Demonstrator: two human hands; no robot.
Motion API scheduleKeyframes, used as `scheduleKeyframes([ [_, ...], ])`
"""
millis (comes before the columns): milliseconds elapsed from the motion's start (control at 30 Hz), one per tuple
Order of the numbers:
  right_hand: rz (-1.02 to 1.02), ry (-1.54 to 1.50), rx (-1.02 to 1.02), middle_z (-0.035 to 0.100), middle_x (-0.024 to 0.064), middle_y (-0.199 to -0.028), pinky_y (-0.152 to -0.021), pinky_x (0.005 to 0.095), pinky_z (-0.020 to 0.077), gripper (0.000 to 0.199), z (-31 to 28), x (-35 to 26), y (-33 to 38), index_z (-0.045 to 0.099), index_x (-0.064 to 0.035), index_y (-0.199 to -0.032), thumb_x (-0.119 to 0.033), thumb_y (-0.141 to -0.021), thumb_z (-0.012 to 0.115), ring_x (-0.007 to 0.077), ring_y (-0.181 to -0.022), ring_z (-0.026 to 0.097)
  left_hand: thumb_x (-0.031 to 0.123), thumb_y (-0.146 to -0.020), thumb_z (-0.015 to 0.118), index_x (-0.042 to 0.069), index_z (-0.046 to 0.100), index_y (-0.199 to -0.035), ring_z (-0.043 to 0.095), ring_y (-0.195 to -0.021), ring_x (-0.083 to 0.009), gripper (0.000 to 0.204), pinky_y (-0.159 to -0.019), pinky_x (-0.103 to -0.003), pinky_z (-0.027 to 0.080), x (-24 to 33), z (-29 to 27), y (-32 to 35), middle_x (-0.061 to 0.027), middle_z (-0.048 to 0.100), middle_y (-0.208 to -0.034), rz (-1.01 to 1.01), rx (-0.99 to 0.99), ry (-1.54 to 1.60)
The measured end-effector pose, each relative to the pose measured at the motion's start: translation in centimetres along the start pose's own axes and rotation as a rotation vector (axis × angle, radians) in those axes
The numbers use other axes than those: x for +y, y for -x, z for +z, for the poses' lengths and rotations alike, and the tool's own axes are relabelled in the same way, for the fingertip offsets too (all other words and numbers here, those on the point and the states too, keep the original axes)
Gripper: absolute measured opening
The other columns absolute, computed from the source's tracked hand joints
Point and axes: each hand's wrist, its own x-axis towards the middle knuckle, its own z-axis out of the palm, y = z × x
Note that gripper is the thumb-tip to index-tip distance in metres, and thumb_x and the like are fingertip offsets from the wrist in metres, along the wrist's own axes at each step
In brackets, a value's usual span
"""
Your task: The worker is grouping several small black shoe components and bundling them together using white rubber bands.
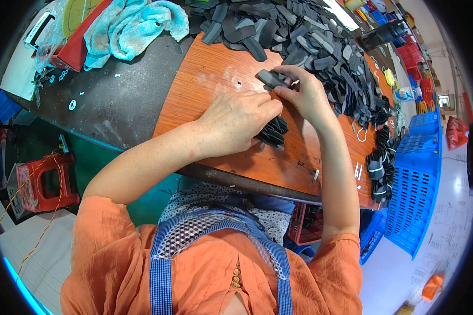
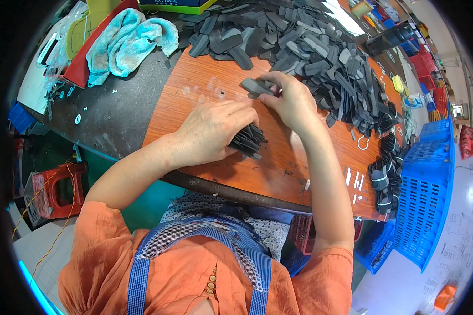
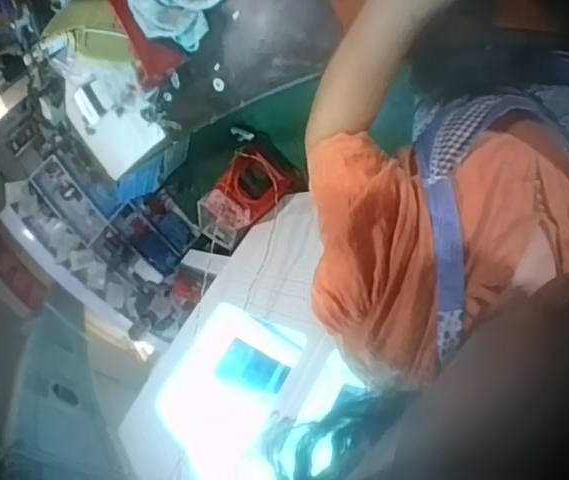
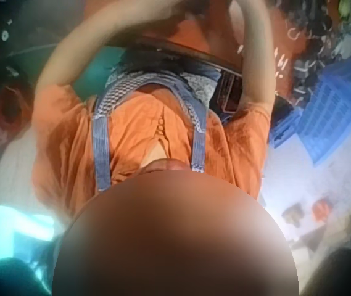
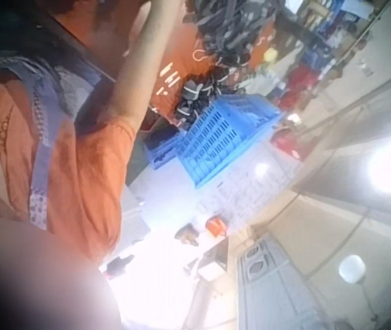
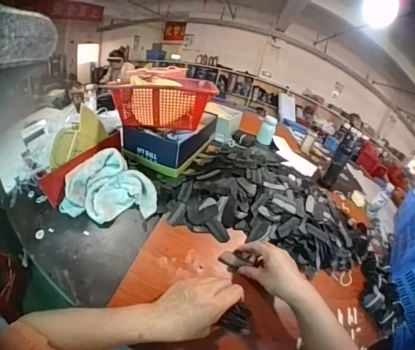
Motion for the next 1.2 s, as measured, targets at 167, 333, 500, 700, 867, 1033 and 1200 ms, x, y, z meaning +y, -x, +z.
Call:
scheduleKeyframes([
  [167, -0.106, 0.126, 0.029, 0.066, 0.0139, -0.101, -0.086, 0.0401, 0.0536, 0.024, 0.8, -1.1, 1.8, 0.072, -0.0043, -0.102, -0.010, -0.079, 0.078, 0.0321, -0.097, 0.067, 0.008, -0.069, 0.083, 0.004, 0.059, -0.100, 0.065, -0.091, -0.0331, 0.039, -0.080, -0.043, 0.054, -0.6, 0.0, -0.2, -0.0093, 0.064, -0.098, 0.011, 0.197, -0.116],
  [333, -0.145, -0.134, -0.066, 0.071, 0.0093, -0.090, -0.073, 0.0355, 0.0545, 0.022, 1.2, -2.2, 3.4, 0.069, -0.0036, -0.100, 0.002, -0.079, 0.073, 0.0239, -0.079, 0.068, 0.005, -0.069, 0.082, 0.003, 0.059, -0.101, 0.065, -0.092, -0.0339, 0.040, -0.079, -0.044, 0.054, -0.8, -0.1, 0.3, -0.0101, 0.064, -0.095, 0.013, 0.236, -0.103],
  [500, 0.013, 0.273, 0.415, 0.066, 0.0160, -0.114, -0.081, 0.0409, 0.0569, 0.054, 0.4, 0.2, -1.2, 0.064, -0.0035, -0.120, -0.037, -0.082, 0.083, 0.0282, -0.096, 0.070, 0.003, -0.068, 0.083, 0.003, 0.058, -0.110, 0.065, -0.100, -0.0341, 0.049, -0.085, -0.046, 0.053, -0.1, -0.6, -0.4, -0.0124, 0.065, -0.102, -0.134, -0.043, -0.012],
  [700, 0.042, 0.534, 0.458, 0.068, 0.0187, -0.106, -0.084, 0.0456, 0.0567, 0.038, 1.0, 1.6, -1.4, 0.069, -0.0050, -0.112, -0.031, -0.085, 0.077, 0.0365, -0.101, 0.069, 0.005, -0.068, 0.085, 0.005, 0.059, -0.108, 0.065, -0.099, -0.0331, 0.048, -0.086, -0.045, 0.053, -0.8, 0.6, -0.1, -0.0113, 0.063, -0.100, -0.025, 0.140, 0.011],
  [867, -0.102, 0.594, 0.470, 0.070, 0.0161, -0.094, -0.079, 0.0445, 0.0562, 0.017, 0.7, 2.2, 0.5, 0.072, -0.0055, -0.097, -0.019, -0.086, 0.071, 0.0336, -0.093, 0.071, 0.005, -0.066, 0.086, 0.006, 0.060, -0.108, 0.064, -0.103, -0.0323, 0.049, -0.089, -0.044, 0.053, -0.4, 0.5, 0.2, -0.0106, 0.063, -0.101, -0.043, 0.021, -0.024],
  [1033, -0.006, 0.270, 0.714, 0.072, 0.0133, -0.084, -0.071, 0.0391, 0.0553, 0.010, -0.8, 3.1, 2.2, 0.070, -0.0044, -0.098, -0.011, -0.091, 0.066, 0.0285, -0.075, 0.071, 0.006, -0.064, 0.087, 0.006, 0.059, -0.107, 0.063, -0.102, -0.0319, 0.051, -0.088, -0.044, 0.053, -0.3, 0.5, 0.1, -0.0103, 0.062, -0.100, -0.016, 0.014, -0.035],
  [1200, 0.158, -0.076, 0.562, 0.072, 0.0124, -0.092, -0.072, 0.0343, 0.0552, 0.020, 1.1, 3.3, 2.6, 0.071, -0.0018, -0.109, -0.011, -0.092, 0.070, 0.0225, -0.068, 0.069, 0.007, -0.064, 0.088, 0.007, 0.058, -0.103, 0.063, -0.099, -0.0308, 0.049, -0.084, -0.043, 0.054, 0.0, 0.6, 0.1, -0.0090, 0.061, -0.098, 0.012, 0.007, -0.046],
])
